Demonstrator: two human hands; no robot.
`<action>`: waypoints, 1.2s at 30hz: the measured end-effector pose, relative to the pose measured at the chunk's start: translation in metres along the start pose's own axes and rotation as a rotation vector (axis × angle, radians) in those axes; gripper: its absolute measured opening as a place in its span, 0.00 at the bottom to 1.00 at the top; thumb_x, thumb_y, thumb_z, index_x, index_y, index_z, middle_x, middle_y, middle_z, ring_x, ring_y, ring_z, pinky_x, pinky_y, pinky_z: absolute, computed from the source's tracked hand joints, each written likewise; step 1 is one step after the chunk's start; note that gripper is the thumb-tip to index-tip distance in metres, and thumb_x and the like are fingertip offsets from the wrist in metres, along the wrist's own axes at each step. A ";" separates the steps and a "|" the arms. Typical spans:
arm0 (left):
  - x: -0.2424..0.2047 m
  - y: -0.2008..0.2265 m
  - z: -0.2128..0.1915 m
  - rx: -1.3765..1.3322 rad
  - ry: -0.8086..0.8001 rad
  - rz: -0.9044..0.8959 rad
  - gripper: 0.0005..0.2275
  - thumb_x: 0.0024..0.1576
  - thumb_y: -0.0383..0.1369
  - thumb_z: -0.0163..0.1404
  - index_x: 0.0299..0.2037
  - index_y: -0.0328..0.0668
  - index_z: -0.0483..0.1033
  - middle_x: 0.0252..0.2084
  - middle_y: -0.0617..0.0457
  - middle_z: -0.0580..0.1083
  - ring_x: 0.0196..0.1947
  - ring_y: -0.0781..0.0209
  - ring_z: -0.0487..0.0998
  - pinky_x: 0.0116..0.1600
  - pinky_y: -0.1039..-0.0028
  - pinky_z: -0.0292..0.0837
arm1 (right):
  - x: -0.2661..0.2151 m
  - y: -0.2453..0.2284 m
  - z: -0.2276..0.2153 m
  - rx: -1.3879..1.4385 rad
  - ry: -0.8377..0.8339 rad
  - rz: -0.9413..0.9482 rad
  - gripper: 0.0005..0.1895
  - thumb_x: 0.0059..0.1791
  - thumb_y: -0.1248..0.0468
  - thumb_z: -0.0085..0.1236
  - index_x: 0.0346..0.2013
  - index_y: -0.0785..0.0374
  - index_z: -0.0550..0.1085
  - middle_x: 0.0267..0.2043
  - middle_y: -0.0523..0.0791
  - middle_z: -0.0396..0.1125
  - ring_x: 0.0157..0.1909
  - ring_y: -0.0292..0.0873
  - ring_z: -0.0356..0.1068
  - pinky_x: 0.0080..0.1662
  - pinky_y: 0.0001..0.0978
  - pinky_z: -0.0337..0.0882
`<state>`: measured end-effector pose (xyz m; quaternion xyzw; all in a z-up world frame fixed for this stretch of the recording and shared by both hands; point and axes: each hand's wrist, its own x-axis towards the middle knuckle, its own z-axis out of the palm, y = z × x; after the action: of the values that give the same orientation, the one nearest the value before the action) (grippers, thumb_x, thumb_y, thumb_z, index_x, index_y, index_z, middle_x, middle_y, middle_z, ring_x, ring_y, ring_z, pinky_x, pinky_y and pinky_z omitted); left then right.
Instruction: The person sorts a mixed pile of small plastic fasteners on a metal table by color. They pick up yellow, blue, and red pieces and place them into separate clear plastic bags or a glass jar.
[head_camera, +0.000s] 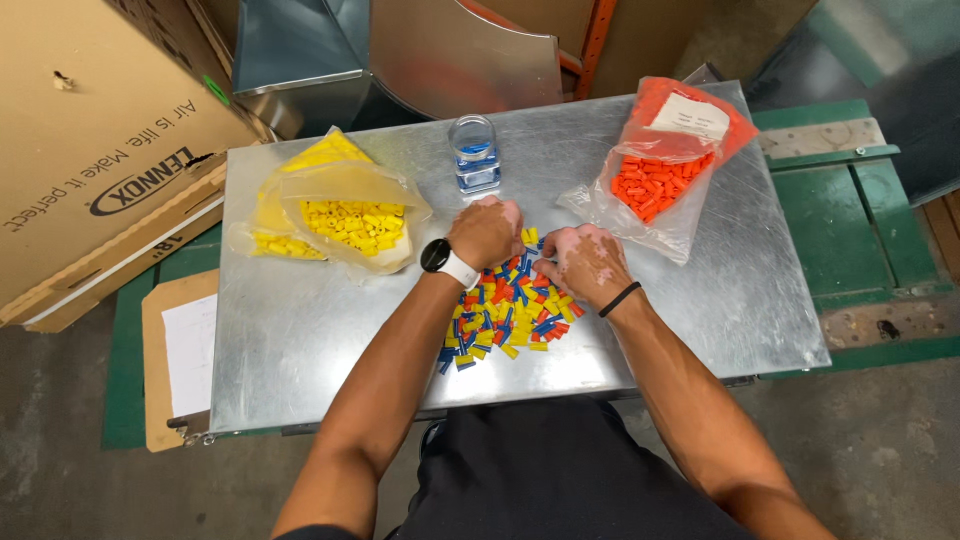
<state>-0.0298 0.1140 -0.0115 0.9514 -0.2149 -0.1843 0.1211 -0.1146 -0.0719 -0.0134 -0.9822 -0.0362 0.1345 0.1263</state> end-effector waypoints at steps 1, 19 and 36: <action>0.002 0.004 0.004 0.007 0.034 -0.014 0.11 0.55 0.42 0.63 0.43 0.50 0.90 0.44 0.37 0.85 0.49 0.31 0.89 0.51 0.48 0.86 | 0.003 0.001 0.003 -0.008 -0.025 0.015 0.17 0.51 0.40 0.64 0.48 0.40 0.87 0.47 0.48 0.83 0.56 0.60 0.83 0.57 0.54 0.81; 0.008 0.004 0.012 -0.115 -0.034 0.038 0.10 0.56 0.38 0.63 0.40 0.42 0.91 0.42 0.34 0.86 0.51 0.28 0.88 0.55 0.48 0.85 | 0.009 0.013 -0.010 0.045 -0.084 -0.291 0.07 0.49 0.51 0.68 0.37 0.46 0.82 0.29 0.40 0.77 0.46 0.53 0.83 0.51 0.53 0.81; 0.096 0.142 0.018 -0.423 0.217 0.194 0.11 0.60 0.45 0.59 0.49 0.59 0.87 0.44 0.53 0.88 0.60 0.41 0.85 0.66 0.48 0.82 | -0.024 0.165 -0.054 -0.224 0.513 0.182 0.12 0.55 0.39 0.63 0.48 0.33 0.84 0.30 0.29 0.78 0.41 0.46 0.84 0.44 0.49 0.84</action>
<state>-0.0086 -0.0573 -0.0122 0.8940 -0.2474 -0.1095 0.3571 -0.1163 -0.2466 0.0004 -0.9912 0.0703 -0.1122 0.0096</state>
